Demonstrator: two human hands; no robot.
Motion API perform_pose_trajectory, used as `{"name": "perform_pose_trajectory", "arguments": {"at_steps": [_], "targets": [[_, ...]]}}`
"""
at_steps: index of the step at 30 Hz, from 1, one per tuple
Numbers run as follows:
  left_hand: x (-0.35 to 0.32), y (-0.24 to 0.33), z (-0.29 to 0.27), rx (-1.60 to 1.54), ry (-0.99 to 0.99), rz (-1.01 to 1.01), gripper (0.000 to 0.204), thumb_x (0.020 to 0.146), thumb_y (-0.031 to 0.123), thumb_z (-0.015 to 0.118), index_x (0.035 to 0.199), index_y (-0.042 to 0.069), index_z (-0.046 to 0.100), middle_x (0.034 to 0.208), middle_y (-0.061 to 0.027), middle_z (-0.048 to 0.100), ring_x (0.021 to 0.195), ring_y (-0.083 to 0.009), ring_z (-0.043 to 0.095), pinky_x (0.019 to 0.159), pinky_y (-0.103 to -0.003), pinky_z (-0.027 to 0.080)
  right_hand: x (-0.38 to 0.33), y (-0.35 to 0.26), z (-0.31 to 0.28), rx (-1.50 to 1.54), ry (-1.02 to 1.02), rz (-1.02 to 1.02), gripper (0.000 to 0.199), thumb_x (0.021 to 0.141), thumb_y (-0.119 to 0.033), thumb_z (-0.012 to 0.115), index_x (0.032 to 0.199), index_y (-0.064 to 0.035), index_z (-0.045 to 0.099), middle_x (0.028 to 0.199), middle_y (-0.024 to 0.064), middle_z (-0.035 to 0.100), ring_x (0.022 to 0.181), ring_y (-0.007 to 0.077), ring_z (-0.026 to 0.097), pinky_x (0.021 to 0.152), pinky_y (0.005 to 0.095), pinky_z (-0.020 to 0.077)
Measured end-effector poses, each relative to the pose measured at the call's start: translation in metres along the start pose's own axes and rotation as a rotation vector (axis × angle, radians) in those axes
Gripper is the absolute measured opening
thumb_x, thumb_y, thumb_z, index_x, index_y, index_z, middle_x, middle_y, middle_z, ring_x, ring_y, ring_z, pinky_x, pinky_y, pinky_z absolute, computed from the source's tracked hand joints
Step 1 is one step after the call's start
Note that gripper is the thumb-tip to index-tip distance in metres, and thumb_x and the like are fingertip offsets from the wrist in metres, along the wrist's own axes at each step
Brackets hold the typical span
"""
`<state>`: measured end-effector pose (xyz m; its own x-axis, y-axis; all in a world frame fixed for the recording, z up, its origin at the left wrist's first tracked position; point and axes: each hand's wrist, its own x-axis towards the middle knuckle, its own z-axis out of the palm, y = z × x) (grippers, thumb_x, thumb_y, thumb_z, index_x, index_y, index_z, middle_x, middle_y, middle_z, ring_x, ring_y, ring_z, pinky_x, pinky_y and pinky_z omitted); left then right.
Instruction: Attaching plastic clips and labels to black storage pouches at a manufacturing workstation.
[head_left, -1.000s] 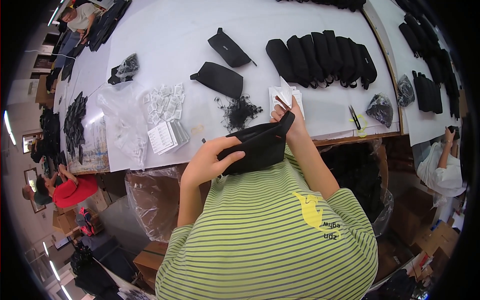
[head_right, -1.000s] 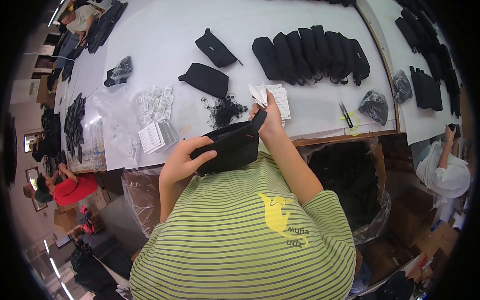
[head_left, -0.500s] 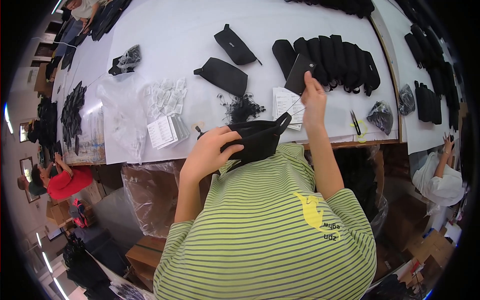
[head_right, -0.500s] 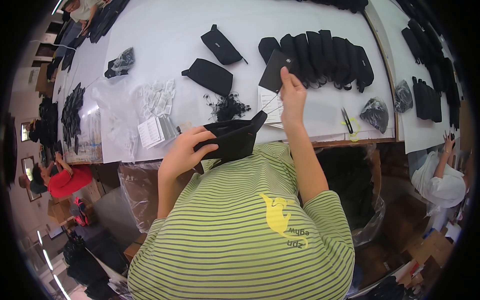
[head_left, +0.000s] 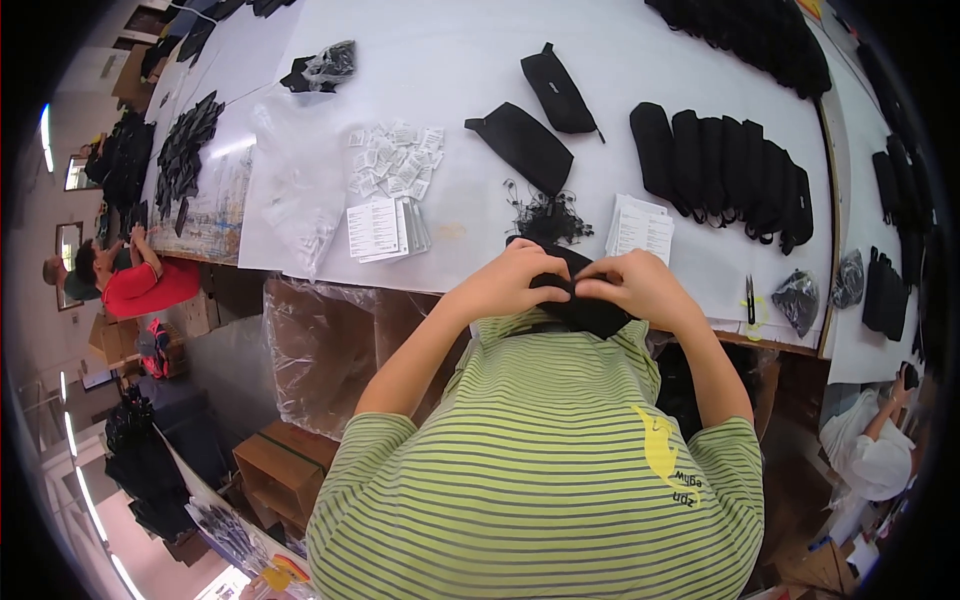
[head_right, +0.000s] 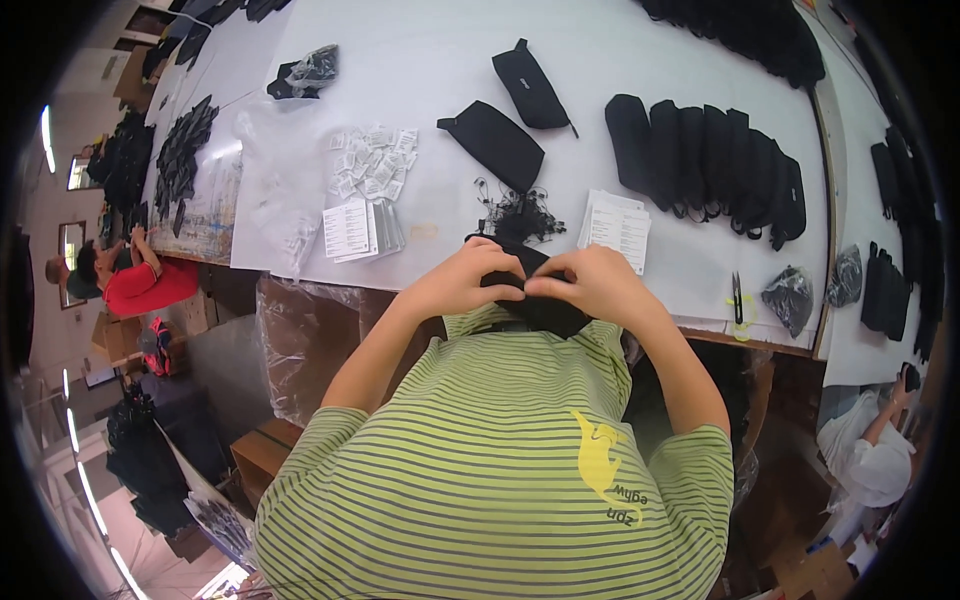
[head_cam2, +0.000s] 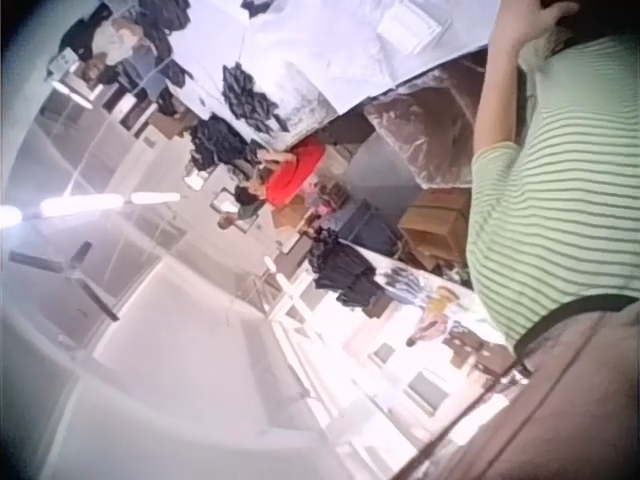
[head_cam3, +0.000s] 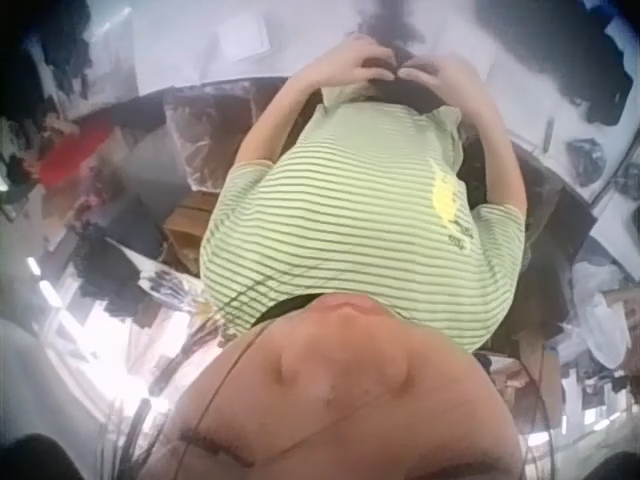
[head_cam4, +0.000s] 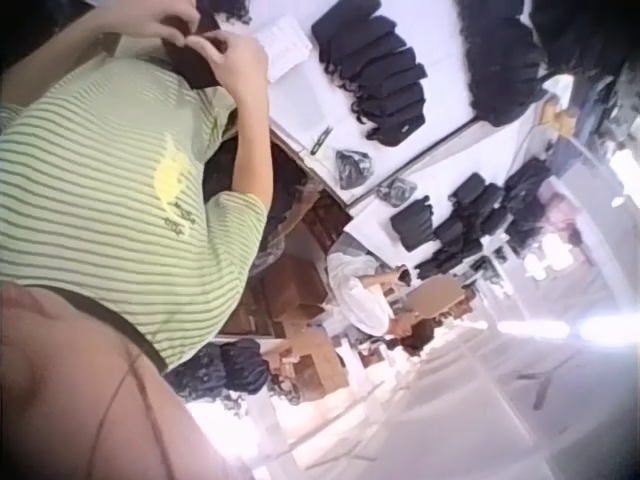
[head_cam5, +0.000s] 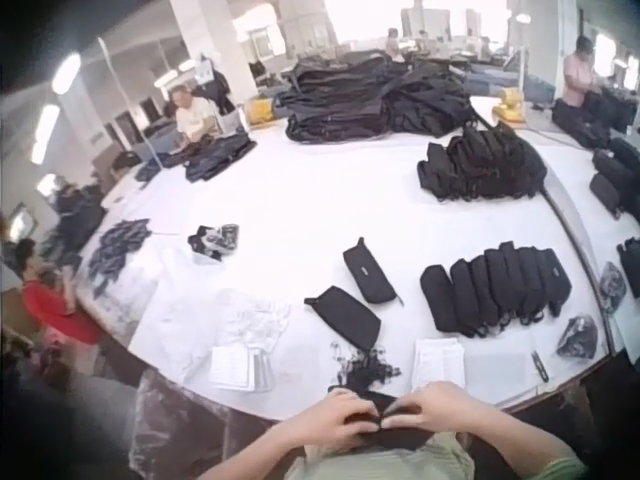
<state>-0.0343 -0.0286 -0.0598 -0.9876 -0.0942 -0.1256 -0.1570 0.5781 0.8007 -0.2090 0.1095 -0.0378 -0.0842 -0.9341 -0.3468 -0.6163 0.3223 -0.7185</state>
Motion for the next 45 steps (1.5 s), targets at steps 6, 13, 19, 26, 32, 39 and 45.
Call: {"name": "perform_pose_trajectory", "arguments": {"at_steps": [6, 13, 19, 26, 32, 39, 45], "targets": [[0.043, -0.143, -0.054, -0.423, 0.452, -0.491, 0.028, 0.088, 0.025, 0.060, 0.101, 0.000, 0.063, 0.097, -0.0089, 0.066, 0.098, -0.0196, 0.061, 0.082, -0.033, 0.047, 0.000, 0.005, -0.002, -0.014, -0.053, -0.043, 0.031, 0.072, -0.035, 0.075, 0.079, -0.0047, 0.070, 0.049, 0.0074, 0.052, 0.045, 0.0203, 0.047, 0.049, 0.0304, 0.0370], [-0.001, -0.283, -0.098, 0.510, 0.515, -0.973, 0.037, 0.076, 0.013, 0.063, 0.110, 0.002, 0.056, 0.102, -0.0245, 0.061, 0.095, -0.0401, 0.060, 0.081, -0.044, 0.049, -0.011, 0.020, -0.005, 0.053, 0.083, 0.060, 0.029, 0.073, -0.037, 0.074, 0.078, -0.0085, 0.072, 0.052, 0.0075, 0.057, 0.046, 0.0230, 0.051, 0.050, 0.0308, 0.0407], [0.015, -0.232, -0.117, 0.285, 0.701, -0.684, 0.012, 0.075, 0.014, 0.065, 0.083, 0.005, 0.067, 0.081, -0.0143, 0.067, 0.080, -0.0292, 0.064, 0.073, -0.038, 0.049, -0.015, 0.026, -0.005, -0.015, 0.248, -0.002, 0.026, 0.072, -0.030, 0.076, 0.079, -0.0058, 0.072, 0.052, 0.0088, 0.058, 0.044, 0.0229, 0.053, 0.049, 0.0298, 0.0408], [0.037, -0.054, -0.095, -0.475, 0.812, -0.110, 0.013, 0.081, 0.011, 0.067, 0.090, 0.003, 0.065, 0.088, -0.0068, 0.068, 0.087, -0.0177, 0.065, 0.083, -0.029, 0.046, 0.008, 0.014, -0.008, -0.340, 0.441, -0.276, 0.020, 0.074, -0.032, 0.072, 0.077, -0.0117, 0.073, 0.050, 0.0086, 0.056, 0.047, 0.0266, 0.054, 0.049, 0.0344, 0.0419], [0.021, 0.010, -0.053, 0.229, 0.568, -0.047, 0.015, 0.082, 0.019, 0.067, 0.091, 0.007, 0.068, 0.112, -0.0091, 0.064, 0.120, -0.0253, 0.048, 0.107, -0.046, 0.023, 0.012, -0.009, -0.016, -0.421, 0.468, -0.380, 0.018, 0.073, -0.031, 0.072, 0.080, -0.0144, 0.074, 0.048, 0.0060, 0.055, 0.044, 0.0237, 0.052, 0.049, 0.0336, 0.0402], [0.003, 0.017, -0.034, 0.099, 0.938, -0.030, 0.040, 0.080, 0.024, 0.070, 0.116, 0.011, 0.058, 0.135, -0.0125, 0.046, 0.124, -0.0290, 0.041, 0.107, -0.043, 0.021, 0.007, -0.016, -0.007, -0.361, 0.648, -0.457, 0.016, 0.072, -0.028, 0.073, 0.080, -0.0141, 0.073, 0.048, 0.0042, 0.054, 0.042, 0.0189, 0.049, 0.048, 0.0304, 0.0366], [0.001, 0.010, 0.010, -1.575, 0.663, -0.144, 0.051, 0.084, 0.020, 0.068, 0.126, 0.005, 0.045, 0.115, -0.0075, 0.057, 0.109, -0.0192, 0.055, 0.092, -0.034, 0.046, 0.007, -0.038, 0.006, -0.119, 0.862, -0.542, 0.021, 0.067, -0.023, 0.079, 0.082, -0.0097, 0.072, 0.046, 0.0017, 0.049, 0.039, 0.0147, 0.039, 0.045, 0.0281, 0.0281]]}}
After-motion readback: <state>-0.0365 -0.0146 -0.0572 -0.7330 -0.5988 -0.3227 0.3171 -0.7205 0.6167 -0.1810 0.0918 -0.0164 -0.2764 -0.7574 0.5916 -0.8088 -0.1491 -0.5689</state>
